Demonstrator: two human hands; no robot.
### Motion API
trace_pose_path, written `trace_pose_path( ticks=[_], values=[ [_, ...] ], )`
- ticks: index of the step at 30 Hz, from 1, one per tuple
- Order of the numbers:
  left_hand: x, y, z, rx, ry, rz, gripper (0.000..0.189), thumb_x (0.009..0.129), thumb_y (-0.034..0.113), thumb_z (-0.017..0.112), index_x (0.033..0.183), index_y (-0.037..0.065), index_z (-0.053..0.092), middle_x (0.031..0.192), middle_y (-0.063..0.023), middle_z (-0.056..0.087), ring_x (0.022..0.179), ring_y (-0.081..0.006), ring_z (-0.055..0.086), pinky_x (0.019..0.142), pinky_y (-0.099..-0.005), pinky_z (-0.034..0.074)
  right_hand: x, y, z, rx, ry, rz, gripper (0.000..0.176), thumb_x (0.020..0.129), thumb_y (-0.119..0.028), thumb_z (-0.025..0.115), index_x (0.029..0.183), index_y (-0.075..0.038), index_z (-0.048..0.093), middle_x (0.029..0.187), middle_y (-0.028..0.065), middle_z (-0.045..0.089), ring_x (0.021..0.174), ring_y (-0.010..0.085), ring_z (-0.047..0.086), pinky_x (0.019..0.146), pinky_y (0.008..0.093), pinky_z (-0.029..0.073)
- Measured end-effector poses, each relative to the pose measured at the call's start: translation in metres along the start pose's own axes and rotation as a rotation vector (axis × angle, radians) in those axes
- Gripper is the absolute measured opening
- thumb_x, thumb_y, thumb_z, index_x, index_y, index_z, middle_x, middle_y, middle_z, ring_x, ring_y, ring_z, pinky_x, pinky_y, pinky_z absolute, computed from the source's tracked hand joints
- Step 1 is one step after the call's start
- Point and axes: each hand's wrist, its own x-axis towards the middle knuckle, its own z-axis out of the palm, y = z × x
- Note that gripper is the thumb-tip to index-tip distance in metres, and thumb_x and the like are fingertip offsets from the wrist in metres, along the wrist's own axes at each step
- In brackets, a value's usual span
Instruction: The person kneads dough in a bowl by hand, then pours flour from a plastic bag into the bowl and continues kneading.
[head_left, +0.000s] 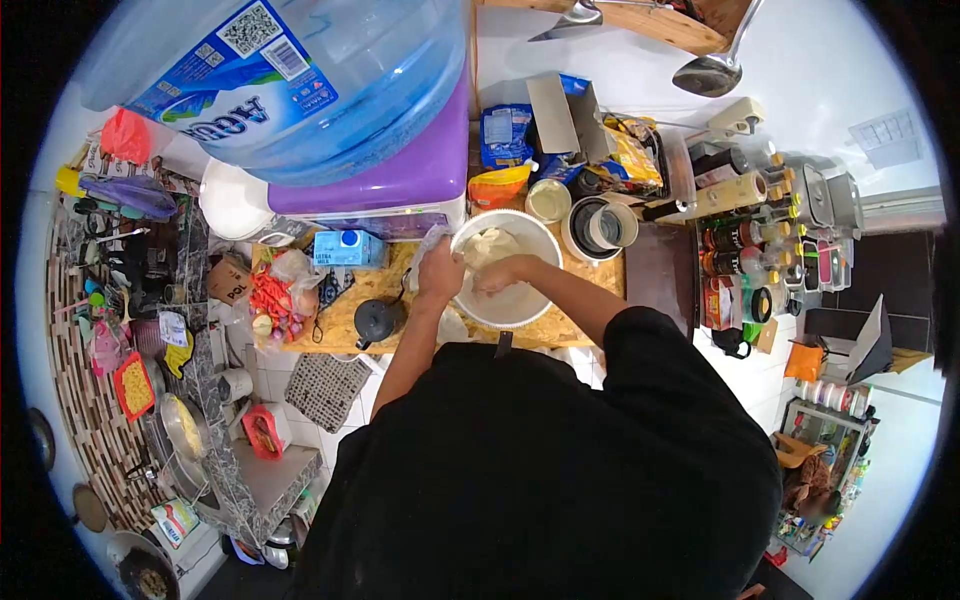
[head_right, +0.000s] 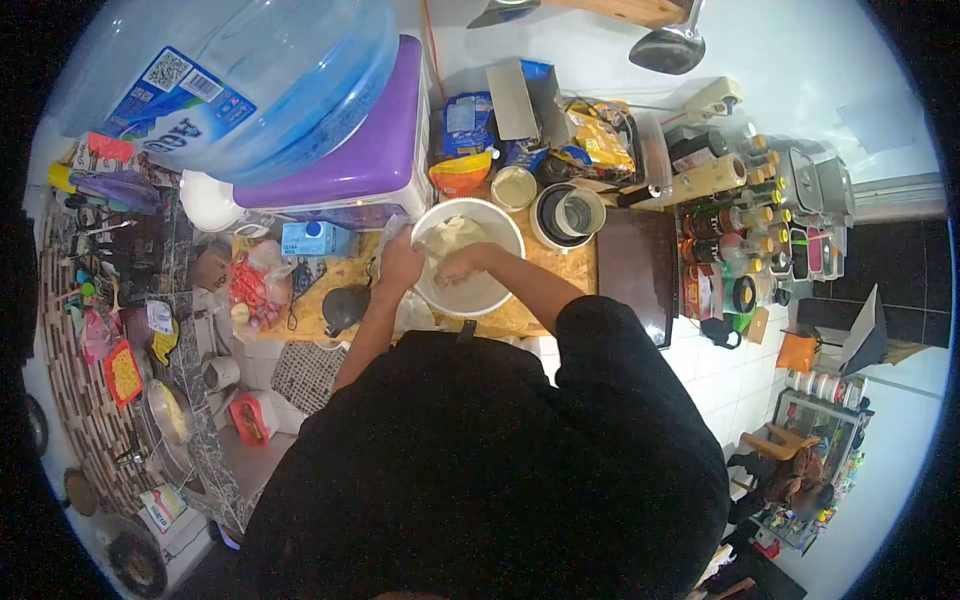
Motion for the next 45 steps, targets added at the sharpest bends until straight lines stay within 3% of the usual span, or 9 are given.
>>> trace_pose_path(
  ticks=[2, 15, 21, 23, 27, 29, 34, 36, 45],
  values=[
    [-0.003, 0.001, 0.000, -0.010, 0.011, 0.022, 0.027, 0.083, 0.016, 0.056, 0.106, 0.003, 0.057, 0.093, -0.0268, 0.064, 0.089, -0.0469, 0.061, 0.081, -0.0542, 0.047, -0.022, -0.080, -0.041, 0.624, 0.039, 0.769, 0.038, 0.081, -0.036, 0.060, 0.108, -0.011, 0.068, 0.097, 0.0103, 0.069, 0.094, 0.0233, 0.065, 0.080, 0.0398, 0.051],
    [-0.002, 0.003, -0.004, -0.052, 0.027, 0.028, 0.027, 0.082, 0.014, 0.056, 0.107, 0.002, 0.057, 0.094, -0.0284, 0.064, 0.090, -0.0475, 0.060, 0.083, -0.0544, 0.047, 0.000, -0.012, -0.026, 0.111, 0.033, 0.797, 0.036, 0.075, -0.041, 0.064, 0.078, -0.007, 0.072, 0.078, 0.0113, 0.070, 0.073, 0.0254, 0.066, 0.072, 0.0412, 0.050],
    [-0.005, 0.011, -0.008, -0.032, 0.013, -0.016, 0.027, 0.081, 0.014, 0.057, 0.105, 0.002, 0.058, 0.093, -0.0276, 0.064, 0.090, -0.0477, 0.060, 0.083, -0.0547, 0.047, 0.010, 0.025, 0.004, 0.420, 0.519, 0.497, 0.027, 0.080, -0.033, 0.063, 0.093, -0.011, 0.071, 0.078, 0.0062, 0.064, 0.066, 0.0184, 0.061, 0.058, 0.0353, 0.047],
    [-0.005, 0.008, -0.006, -0.038, 0.059, 0.040, 0.026, 0.081, 0.014, 0.057, 0.104, 0.002, 0.058, 0.092, -0.0274, 0.064, 0.088, -0.0477, 0.060, 0.082, -0.0549, 0.047, 0.006, 0.003, -0.001, 1.267, 0.729, 0.710, 0.024, 0.084, -0.032, 0.059, 0.083, -0.009, 0.067, 0.066, 0.0022, 0.056, 0.051, 0.0142, 0.050, 0.044, 0.0328, 0.036],
    [-0.002, 0.003, 0.000, -0.039, 0.083, 0.064, 0.025, 0.081, 0.015, 0.056, 0.102, 0.002, 0.058, 0.089, -0.0276, 0.064, 0.086, -0.0478, 0.060, 0.080, -0.0552, 0.047, 0.008, -0.013, -0.001, 1.601, 0.861, 0.495, 0.028, 0.087, -0.034, 0.057, 0.084, -0.007, 0.065, 0.065, 0.0024, 0.056, 0.051, 0.0144, 0.049, 0.042, 0.0311, 0.034],
    [-0.003, 0.002, 0.001, -0.035, 0.076, 0.062, 0.025, 0.081, 0.015, 0.055, 0.102, 0.002, 0.057, 0.089, -0.0279, 0.064, 0.086, -0.0478, 0.060, 0.080, -0.0552, 0.047, 0.009, -0.021, 0.000, 0.867, 0.416, 0.762, 0.030, 0.090, -0.040, 0.054, 0.097, -0.012, 0.063, 0.069, -0.0007, 0.061, 0.049, 0.0127, 0.053, 0.045, 0.0303, 0.042],
    [-0.002, 0.002, 0.001, -0.015, 0.089, 0.046, 0.024, 0.082, 0.015, 0.054, 0.102, 0.002, 0.057, 0.088, -0.0281, 0.064, 0.086, -0.0481, 0.060, 0.080, -0.0553, 0.046, -0.022, -0.093, -0.037, 0.941, 0.114, 0.718, 0.036, 0.089, -0.038, 0.055, 0.097, -0.006, 0.070, 0.084, 0.0110, 0.069, 0.076, 0.0167, 0.067, 0.065, 0.0316, 0.055],
    [-0.004, 0.008, -0.007, -0.042, 0.033, 0.041, 0.025, 0.082, 0.015, 0.054, 0.103, 0.002, 0.057, 0.089, -0.0287, 0.063, 0.087, -0.0481, 0.060, 0.081, -0.0553, 0.046, -0.029, -0.090, -0.049, 0.453, -0.071, 0.865, 0.031, 0.079, -0.035, 0.062, 0.082, -0.006, 0.072, 0.090, 0.0129, 0.070, 0.077, 0.0218, 0.068, 0.068, 0.0377, 0.055],
    [-0.003, 0.008, -0.006, 0.004, 0.035, 0.005, 0.025, 0.081, 0.015, 0.055, 0.102, 0.001, 0.057, 0.090, -0.0289, 0.063, 0.087, -0.0473, 0.061, 0.081, -0.0548, 0.047, -0.024, -0.052, -0.048, -0.061, -0.097, 0.817, 0.037, 0.069, -0.032, 0.062, 0.092, -0.005, 0.073, 0.098, 0.0167, 0.070, 0.092, 0.0320, 0.068, 0.079, 0.0442, 0.053]
  ],
)
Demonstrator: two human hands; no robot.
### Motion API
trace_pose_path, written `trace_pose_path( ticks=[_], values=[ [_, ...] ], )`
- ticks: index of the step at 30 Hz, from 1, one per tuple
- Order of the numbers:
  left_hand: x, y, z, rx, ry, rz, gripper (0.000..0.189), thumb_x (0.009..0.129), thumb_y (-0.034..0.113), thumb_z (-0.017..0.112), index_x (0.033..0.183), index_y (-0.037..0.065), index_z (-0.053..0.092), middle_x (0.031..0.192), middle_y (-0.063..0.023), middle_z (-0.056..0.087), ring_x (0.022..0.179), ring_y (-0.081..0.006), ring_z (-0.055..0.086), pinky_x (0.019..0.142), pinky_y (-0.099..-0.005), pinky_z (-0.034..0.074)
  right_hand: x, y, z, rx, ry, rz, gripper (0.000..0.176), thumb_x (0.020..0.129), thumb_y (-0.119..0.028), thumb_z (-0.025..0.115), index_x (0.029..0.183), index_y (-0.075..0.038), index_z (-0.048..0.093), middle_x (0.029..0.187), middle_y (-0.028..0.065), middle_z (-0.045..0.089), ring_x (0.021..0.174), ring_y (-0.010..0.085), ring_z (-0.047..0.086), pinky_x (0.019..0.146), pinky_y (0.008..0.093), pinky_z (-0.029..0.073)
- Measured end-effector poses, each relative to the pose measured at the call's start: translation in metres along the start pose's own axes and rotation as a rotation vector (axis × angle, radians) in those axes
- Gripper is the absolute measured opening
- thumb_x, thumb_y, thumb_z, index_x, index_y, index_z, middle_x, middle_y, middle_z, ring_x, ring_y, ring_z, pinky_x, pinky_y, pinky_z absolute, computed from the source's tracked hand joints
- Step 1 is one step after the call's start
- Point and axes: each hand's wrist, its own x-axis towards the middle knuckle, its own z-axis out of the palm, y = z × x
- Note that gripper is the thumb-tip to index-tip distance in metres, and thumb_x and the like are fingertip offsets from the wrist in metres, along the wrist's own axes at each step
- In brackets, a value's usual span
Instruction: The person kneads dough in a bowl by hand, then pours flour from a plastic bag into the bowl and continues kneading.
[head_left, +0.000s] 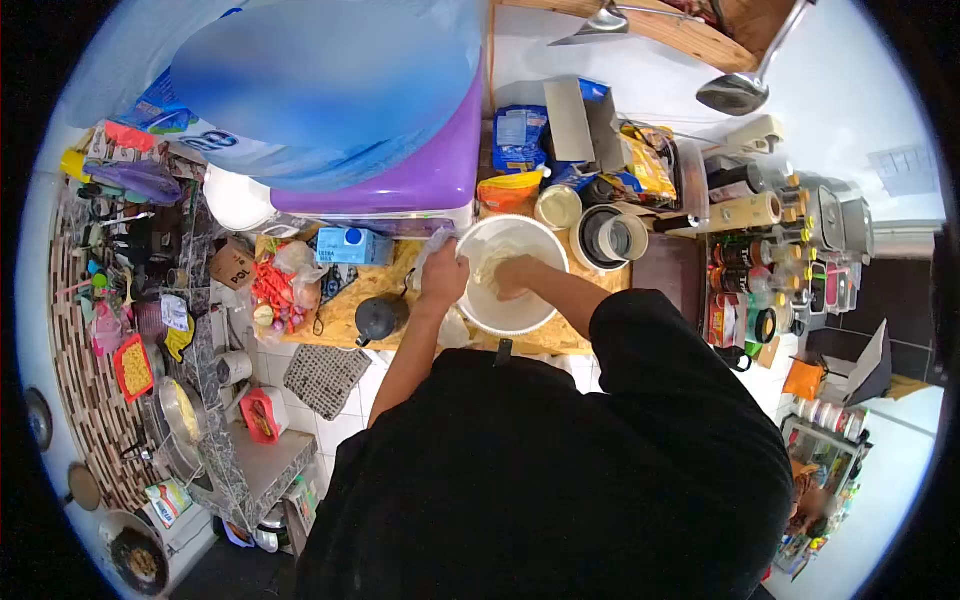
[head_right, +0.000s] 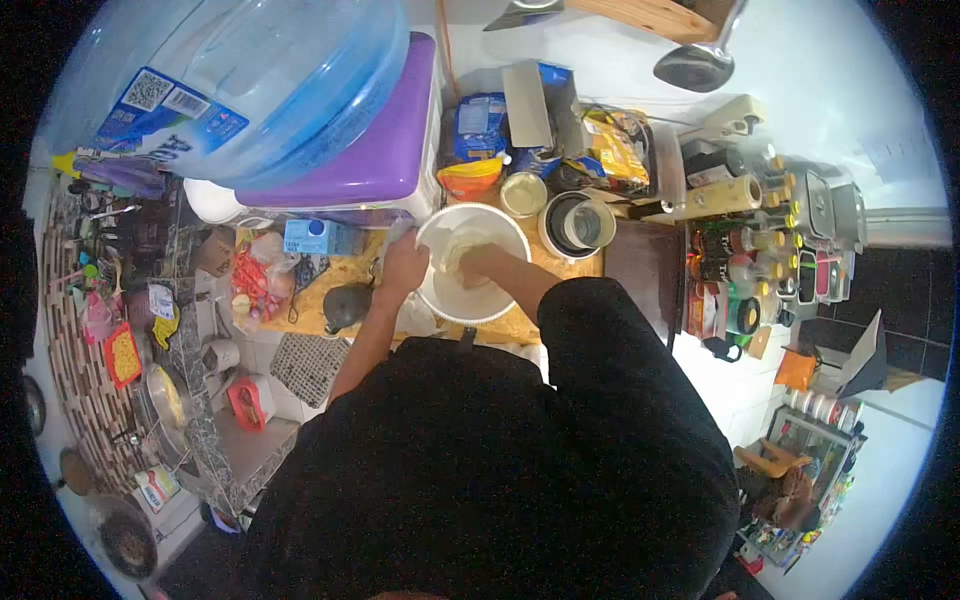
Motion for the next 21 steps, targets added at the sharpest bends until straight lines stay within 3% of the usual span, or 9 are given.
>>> trace_pose_path(
  ticks=[4, 6, 10, 13, 15, 16, 18, 21],
  values=[
    [0.001, -0.005, 0.004, -0.034, -0.050, -0.012, 0.029, 0.081, 0.015, 0.056, 0.107, 0.001, 0.057, 0.092, -0.0291, 0.063, 0.089, -0.0466, 0.061, 0.082, -0.0547, 0.047, 0.005, -0.009, 0.028, -0.055, 0.080, -0.024, 0.036, 0.070, -0.031, 0.061, 0.094, -0.007, 0.074, 0.099, 0.0164, 0.070, 0.094, 0.0322, 0.068, 0.082, 0.0443, 0.053],
    [-0.001, -0.005, 0.003, -0.030, -0.001, 0.023, 0.034, 0.081, 0.014, 0.055, 0.112, 0.001, 0.056, 0.093, -0.0284, 0.063, 0.088, -0.0465, 0.061, 0.082, -0.0547, 0.048, 0.003, -0.015, 0.038, 0.022, 0.244, 0.071, 0.034, 0.067, -0.032, 0.063, 0.091, -0.011, 0.075, 0.098, 0.0152, 0.070, 0.095, 0.0312, 0.068, 0.082, 0.0419, 0.052],
    [-0.005, 0.002, -0.002, -0.001, -0.051, -0.065, 0.036, 0.081, 0.014, 0.055, 0.116, 0.002, 0.056, 0.095, -0.0277, 0.063, 0.088, -0.0466, 0.061, 0.082, -0.0543, 0.048, 0.004, -0.027, 0.042, 0.091, 0.311, 0.159, 0.034, 0.068, -0.031, 0.062, 0.092, -0.010, 0.074, 0.099, 0.0145, 0.070, 0.095, 0.0295, 0.068, 0.081, 0.0403, 0.052],
    [-0.002, -0.002, 0.002, 0.025, -0.002, -0.006, 0.035, 0.082, 0.014, 0.054, 0.116, 0.003, 0.056, 0.097, -0.0269, 0.064, 0.089, -0.0466, 0.061, 0.083, -0.0542, 0.048, 0.026, -0.014, 0.035, 0.232, 0.194, 0.276, 0.035, 0.068, -0.033, 0.064, 0.091, -0.010, 0.074, 0.098, 0.0149, 0.070, 0.095, 0.0275, 0.068, 0.081, 0.0386, 0.052],
    [-0.001, -0.003, 0.003, -0.028, -0.020, -0.031, 0.033, 0.083, 0.015, 0.055, 0.114, 0.003, 0.057, 0.098, -0.0262, 0.064, 0.092, -0.0464, 0.061, 0.084, -0.0542, 0.047, 0.065, 0.015, 0.063, 0.736, -0.038, 0.043, 0.040, 0.073, -0.038, 0.066, 0.103, -0.011, 0.072, 0.107, 0.0135, 0.068, 0.102, 0.0259, 0.065, 0.086, 0.0395, 0.050],
    [-0.001, -0.001, 0.001, -0.030, -0.015, -0.029, 0.033, 0.083, 0.015, 0.055, 0.114, 0.003, 0.057, 0.098, -0.0262, 0.064, 0.092, -0.0464, 0.061, 0.084, -0.0542, 0.047, 0.062, 0.021, 0.057, 0.732, -0.035, 0.044, 0.040, 0.073, -0.038, 0.066, 0.103, -0.011, 0.072, 0.107, 0.0135, 0.068, 0.102, 0.0259, 0.065, 0.086, 0.0395, 0.050],
    [-0.003, 0.004, -0.005, -0.017, -0.037, -0.012, 0.031, 0.083, 0.016, 0.055, 0.111, 0.004, 0.057, 0.097, -0.0261, 0.064, 0.093, -0.0462, 0.061, 0.084, -0.0541, 0.047, 0.043, 0.021, 0.042, 1.279, -0.388, 0.139, 0.036, 0.081, -0.038, 0.064, 0.104, -0.011, 0.071, 0.096, 0.0054, 0.069, 0.083, 0.0229, 0.064, 0.080, 0.0428, 0.051],
    [-0.001, -0.007, 0.005, -0.050, -0.026, -0.015, 0.029, 0.083, 0.016, 0.055, 0.110, 0.005, 0.057, 0.097, -0.0269, 0.064, 0.093, -0.0464, 0.061, 0.084, -0.0538, 0.047, -0.019, 0.001, 0.002, 1.197, -0.512, -0.023, 0.041, 0.083, -0.041, 0.062, 0.113, -0.014, 0.068, 0.102, 0.0041, 0.068, 0.087, 0.0226, 0.064, 0.079, 0.0425, 0.050]
  ],
)
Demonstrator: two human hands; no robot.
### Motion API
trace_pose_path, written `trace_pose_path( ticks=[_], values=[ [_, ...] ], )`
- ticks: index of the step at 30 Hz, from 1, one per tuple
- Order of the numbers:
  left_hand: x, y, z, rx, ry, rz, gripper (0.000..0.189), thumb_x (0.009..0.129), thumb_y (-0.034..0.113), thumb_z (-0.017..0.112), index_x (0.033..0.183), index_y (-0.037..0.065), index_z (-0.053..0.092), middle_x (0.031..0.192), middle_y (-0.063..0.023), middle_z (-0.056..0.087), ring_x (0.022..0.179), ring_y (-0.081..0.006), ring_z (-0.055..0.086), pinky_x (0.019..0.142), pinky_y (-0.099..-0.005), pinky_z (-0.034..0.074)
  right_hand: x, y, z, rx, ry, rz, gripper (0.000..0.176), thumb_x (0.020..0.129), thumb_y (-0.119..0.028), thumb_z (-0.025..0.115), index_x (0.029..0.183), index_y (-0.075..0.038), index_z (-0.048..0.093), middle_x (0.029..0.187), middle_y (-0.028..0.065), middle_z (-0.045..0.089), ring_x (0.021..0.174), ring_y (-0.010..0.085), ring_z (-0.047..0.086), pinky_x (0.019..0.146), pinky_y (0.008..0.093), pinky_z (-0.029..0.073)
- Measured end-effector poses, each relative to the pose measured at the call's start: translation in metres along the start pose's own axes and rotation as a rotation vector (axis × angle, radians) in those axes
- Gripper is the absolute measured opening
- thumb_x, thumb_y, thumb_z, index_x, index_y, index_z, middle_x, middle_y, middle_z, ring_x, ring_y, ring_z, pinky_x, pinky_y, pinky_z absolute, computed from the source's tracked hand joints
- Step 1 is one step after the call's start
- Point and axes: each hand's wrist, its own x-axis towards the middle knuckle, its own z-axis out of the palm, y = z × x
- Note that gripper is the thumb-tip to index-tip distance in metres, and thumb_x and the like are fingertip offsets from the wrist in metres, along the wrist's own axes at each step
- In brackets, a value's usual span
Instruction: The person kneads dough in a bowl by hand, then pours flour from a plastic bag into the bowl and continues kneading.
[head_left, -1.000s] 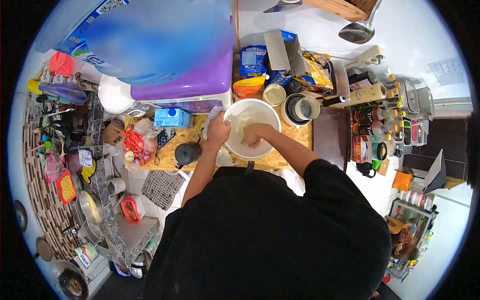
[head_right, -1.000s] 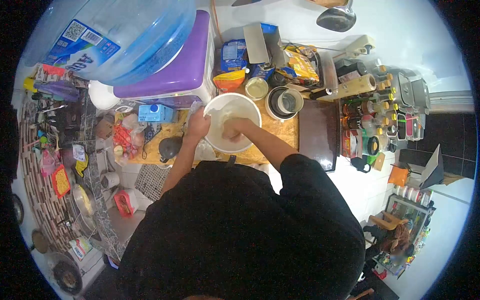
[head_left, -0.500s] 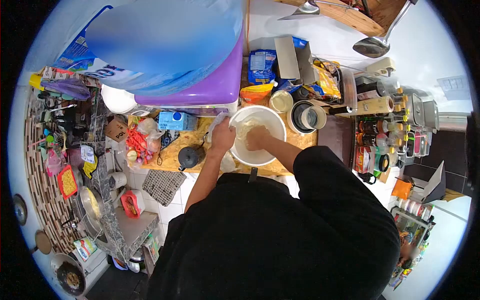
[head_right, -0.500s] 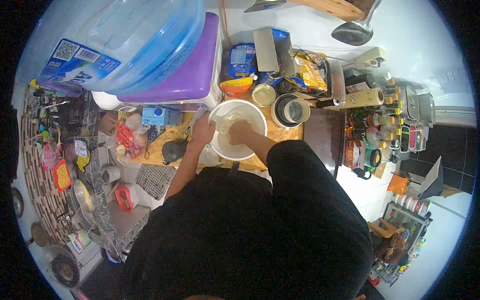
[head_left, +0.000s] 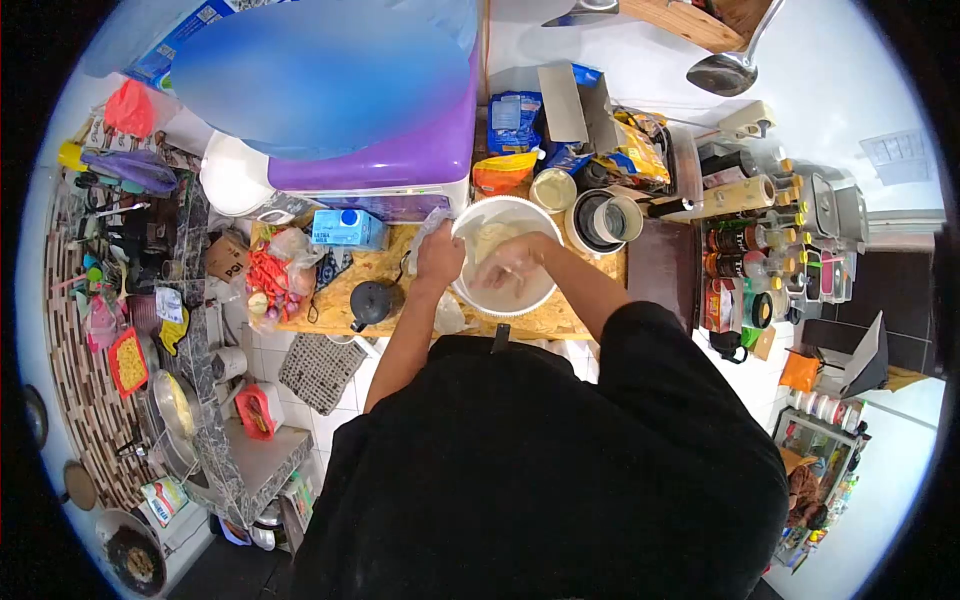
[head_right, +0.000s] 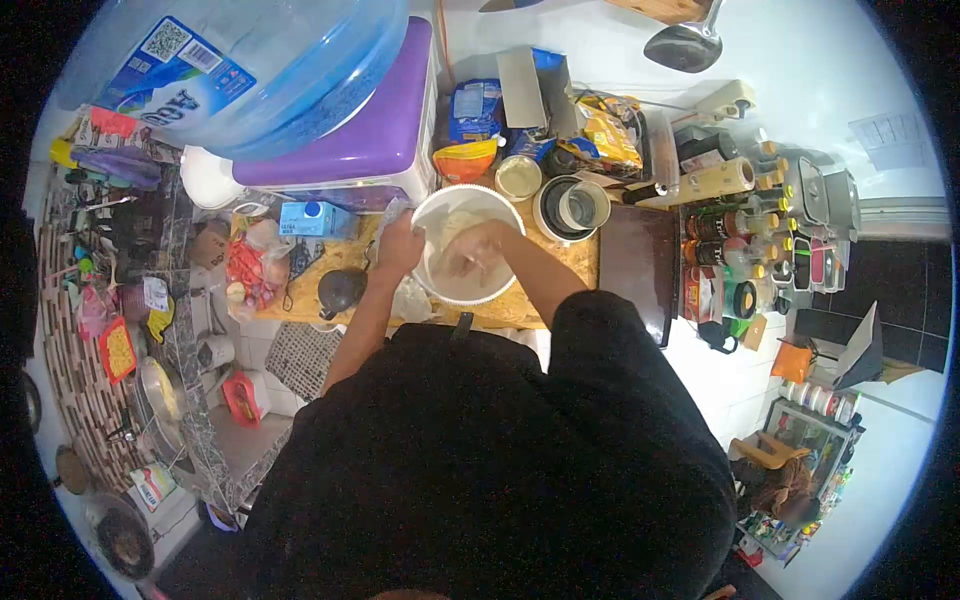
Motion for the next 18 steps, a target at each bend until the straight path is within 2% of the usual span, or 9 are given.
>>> trace_pose_path(
  ticks=[4, 6, 7, 9, 13, 16, 18],
  values=[
    [0.000, 0.002, -0.002, 0.016, -0.002, -0.002, 0.028, 0.083, 0.016, 0.056, 0.109, 0.006, 0.057, 0.095, -0.0276, 0.064, 0.091, -0.0468, 0.061, 0.083, -0.0541, 0.048, 0.002, -0.011, 0.010, -0.134, -0.047, 0.017, 0.039, 0.081, -0.041, 0.063, 0.105, -0.011, 0.071, 0.097, 0.0070, 0.070, 0.086, 0.0239, 0.065, 0.078, 0.0413, 0.050],
    [0.000, 0.001, -0.002, 0.001, 0.003, 0.007, 0.028, 0.082, 0.015, 0.056, 0.109, 0.006, 0.058, 0.093, -0.0276, 0.064, 0.090, -0.0470, 0.061, 0.082, -0.0543, 0.048, 0.031, -0.005, -0.001, -0.809, 0.334, -0.024, 0.035, 0.076, -0.039, 0.065, 0.094, -0.010, 0.074, 0.092, 0.0098, 0.070, 0.085, 0.0255, 0.066, 0.077, 0.0416, 0.050],
    [0.001, 0.002, -0.002, 0.002, 0.003, 0.010, 0.028, 0.082, 0.015, 0.056, 0.109, 0.006, 0.058, 0.093, -0.0276, 0.064, 0.090, -0.0470, 0.061, 0.082, -0.0543, 0.048, 0.041, 0.002, -0.005, -0.808, 0.337, -0.026, 0.035, 0.076, -0.039, 0.065, 0.094, -0.010, 0.074, 0.092, 0.0098, 0.070, 0.085, 0.0255, 0.066, 0.077, 0.0416, 0.050],
    [0.000, 0.004, -0.003, 0.037, 0.004, 0.009, 0.028, 0.082, 0.015, 0.056, 0.108, 0.005, 0.058, 0.091, -0.0276, 0.064, 0.088, -0.0472, 0.061, 0.082, -0.0546, 0.048, 0.050, 0.009, 0.003, -1.131, 0.345, 0.119, 0.033, 0.071, -0.036, 0.067, 0.086, -0.008, 0.075, 0.087, 0.0113, 0.071, 0.082, 0.0275, 0.067, 0.075, 0.0422, 0.051],
    [-0.003, 0.008, -0.009, 0.050, 0.004, 0.042, 0.028, 0.082, 0.014, 0.056, 0.107, 0.003, 0.057, 0.091, -0.0281, 0.064, 0.087, -0.0476, 0.061, 0.081, -0.0549, 0.048, 0.051, 0.006, 0.010, -1.267, 0.315, 0.060, 0.036, 0.068, -0.036, 0.069, 0.089, -0.006, 0.074, 0.089, 0.0118, 0.071, 0.082, 0.0298, 0.067, 0.074, 0.0435, 0.051],
    [0.001, 0.005, -0.005, 0.029, -0.027, -0.011, 0.028, 0.081, 0.014, 0.056, 0.107, 0.002, 0.057, 0.092, -0.0280, 0.064, 0.087, -0.0477, 0.061, 0.081, -0.0552, 0.048, 0.052, 0.002, 0.013, -1.404, 0.299, 0.132, 0.037, 0.068, -0.036, 0.069, 0.088, -0.005, 0.074, 0.090, 0.0137, 0.071, 0.083, 0.0323, 0.067, 0.075, 0.0437, 0.052],
    [0.001, 0.003, -0.005, 0.014, -0.023, 0.008, 0.029, 0.082, 0.015, 0.057, 0.108, 0.002, 0.057, 0.092, -0.0278, 0.064, 0.087, -0.0477, 0.061, 0.080, -0.0555, 0.047, 0.040, 0.003, 0.014, -1.312, 0.421, -0.042, 0.039, 0.069, -0.037, 0.068, 0.088, -0.004, 0.074, 0.091, 0.0166, 0.070, 0.086, 0.0341, 0.067, 0.077, 0.0447, 0.052]
  ],
)
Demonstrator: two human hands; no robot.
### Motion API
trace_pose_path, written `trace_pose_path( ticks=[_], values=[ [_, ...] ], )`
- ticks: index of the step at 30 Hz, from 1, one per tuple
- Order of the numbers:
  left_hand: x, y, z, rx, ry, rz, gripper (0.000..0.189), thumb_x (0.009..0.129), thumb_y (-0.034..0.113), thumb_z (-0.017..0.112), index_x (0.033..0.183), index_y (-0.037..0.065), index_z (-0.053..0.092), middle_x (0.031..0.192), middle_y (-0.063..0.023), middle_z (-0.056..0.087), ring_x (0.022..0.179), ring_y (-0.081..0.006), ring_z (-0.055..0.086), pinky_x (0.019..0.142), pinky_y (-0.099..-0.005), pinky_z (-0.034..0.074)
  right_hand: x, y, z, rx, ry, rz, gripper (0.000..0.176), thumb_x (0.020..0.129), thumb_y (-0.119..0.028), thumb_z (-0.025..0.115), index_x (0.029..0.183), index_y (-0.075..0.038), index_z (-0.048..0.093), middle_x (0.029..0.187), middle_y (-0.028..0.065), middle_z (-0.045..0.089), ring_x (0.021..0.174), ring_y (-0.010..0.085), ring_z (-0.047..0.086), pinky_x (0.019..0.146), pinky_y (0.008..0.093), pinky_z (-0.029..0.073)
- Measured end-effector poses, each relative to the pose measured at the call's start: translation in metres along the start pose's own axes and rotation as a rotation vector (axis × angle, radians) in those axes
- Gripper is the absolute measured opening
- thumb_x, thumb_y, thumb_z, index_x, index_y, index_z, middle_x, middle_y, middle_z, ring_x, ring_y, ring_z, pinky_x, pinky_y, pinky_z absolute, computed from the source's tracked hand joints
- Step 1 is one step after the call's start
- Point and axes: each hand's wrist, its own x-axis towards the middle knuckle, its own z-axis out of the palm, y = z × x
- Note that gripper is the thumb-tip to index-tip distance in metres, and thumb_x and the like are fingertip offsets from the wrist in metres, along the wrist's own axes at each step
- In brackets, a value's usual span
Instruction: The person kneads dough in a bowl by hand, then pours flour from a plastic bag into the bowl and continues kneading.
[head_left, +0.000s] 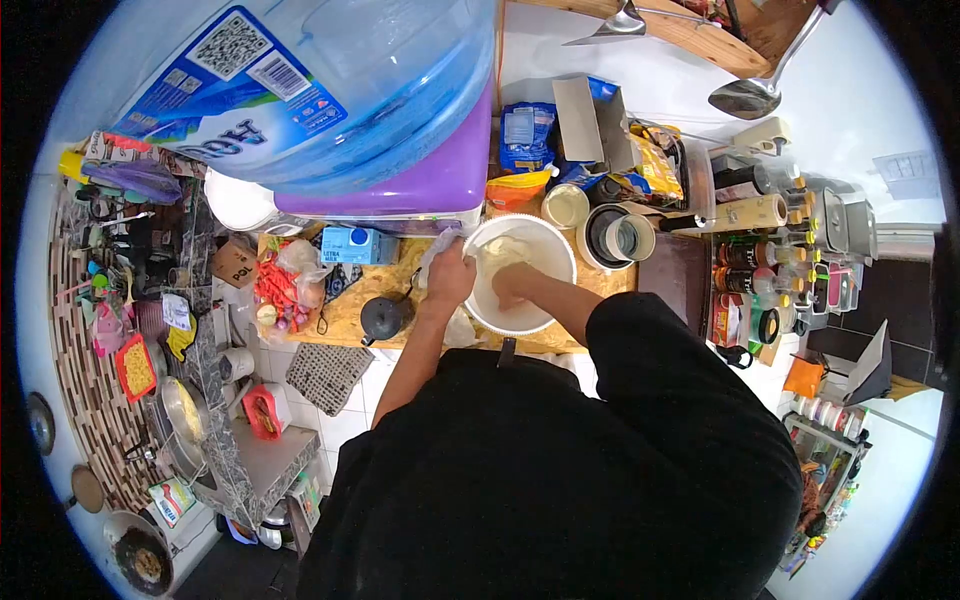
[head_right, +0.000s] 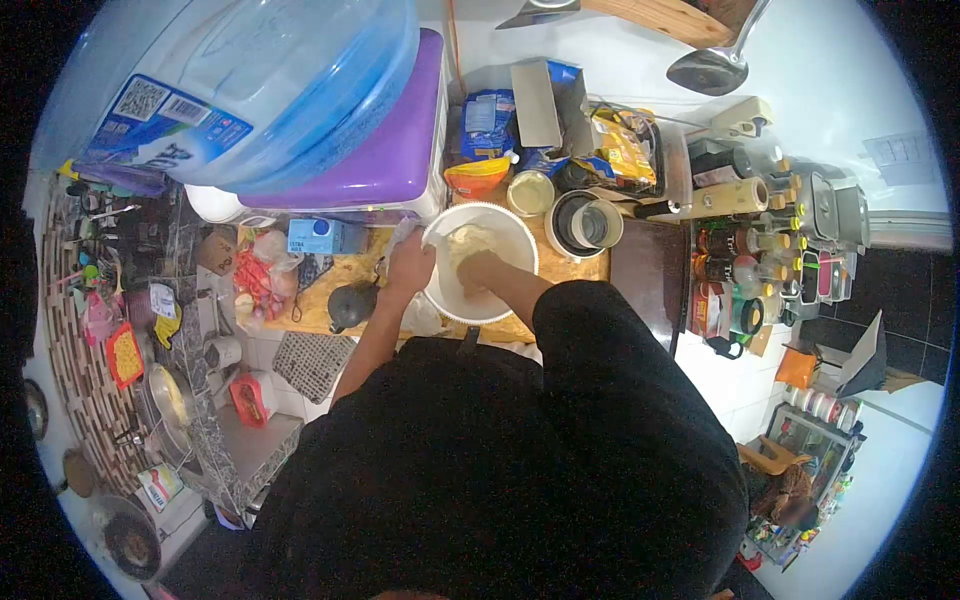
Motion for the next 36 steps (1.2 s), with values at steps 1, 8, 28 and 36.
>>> trace_pose_path(
  ticks=[1, 8, 28, 36],
  values=[
    [0.001, 0.000, 0.001, -0.001, -0.004, -0.003, 0.029, 0.082, 0.015, 0.057, 0.108, 0.002, 0.057, 0.092, -0.0278, 0.064, 0.087, -0.0477, 0.061, 0.080, -0.0555, 0.047, 0.005, 0.003, 0.006, 0.003, -0.004, -0.001, 0.039, 0.069, -0.037, 0.068, 0.088, -0.004, 0.074, 0.091, 0.0166, 0.070, 0.086, 0.0341, 0.067, 0.077, 0.0447, 0.052],
    [-0.002, 0.003, -0.001, -0.002, -0.021, -0.039, 0.033, 0.083, 0.018, 0.056, 0.113, 0.004, 0.057, 0.096, -0.0279, 0.064, 0.091, -0.0464, 0.061, 0.085, -0.0537, 0.047, 0.007, -0.002, 0.023, 0.380, 0.291, 0.183, 0.053, 0.077, -0.049, 0.059, 0.089, 0.000, 0.073, 0.097, 0.0212, 0.069, 0.092, 0.0340, 0.067, 0.081, 0.0449, 0.051],
    [0.002, 0.003, -0.001, -0.023, -0.009, -0.060, 0.029, 0.083, 0.017, 0.055, 0.109, 0.004, 0.057, 0.093, -0.0286, 0.064, 0.091, -0.0480, 0.061, 0.082, -0.0554, 0.048, -0.044, 0.003, 0.011, 0.139, -0.039, 0.135, 0.035, 0.074, -0.035, 0.058, 0.085, -0.005, 0.074, 0.090, 0.0162, 0.070, 0.085, 0.0309, 0.067, 0.078, 0.0441, 0.051],
    [0.001, -0.002, 0.000, -0.020, -0.024, -0.033, 0.031, 0.082, 0.017, 0.054, 0.110, 0.003, 0.058, 0.092, -0.0295, 0.063, 0.089, -0.0491, 0.060, 0.083, -0.0556, 0.047, -0.011, 0.016, 0.015, 0.164, -0.058, 0.096, 0.035, 0.074, -0.037, 0.059, 0.091, -0.010, 0.073, 0.089, 0.0127, 0.070, 0.085, 0.0281, 0.066, 0.077, 0.0422, 0.051]
  ],
)
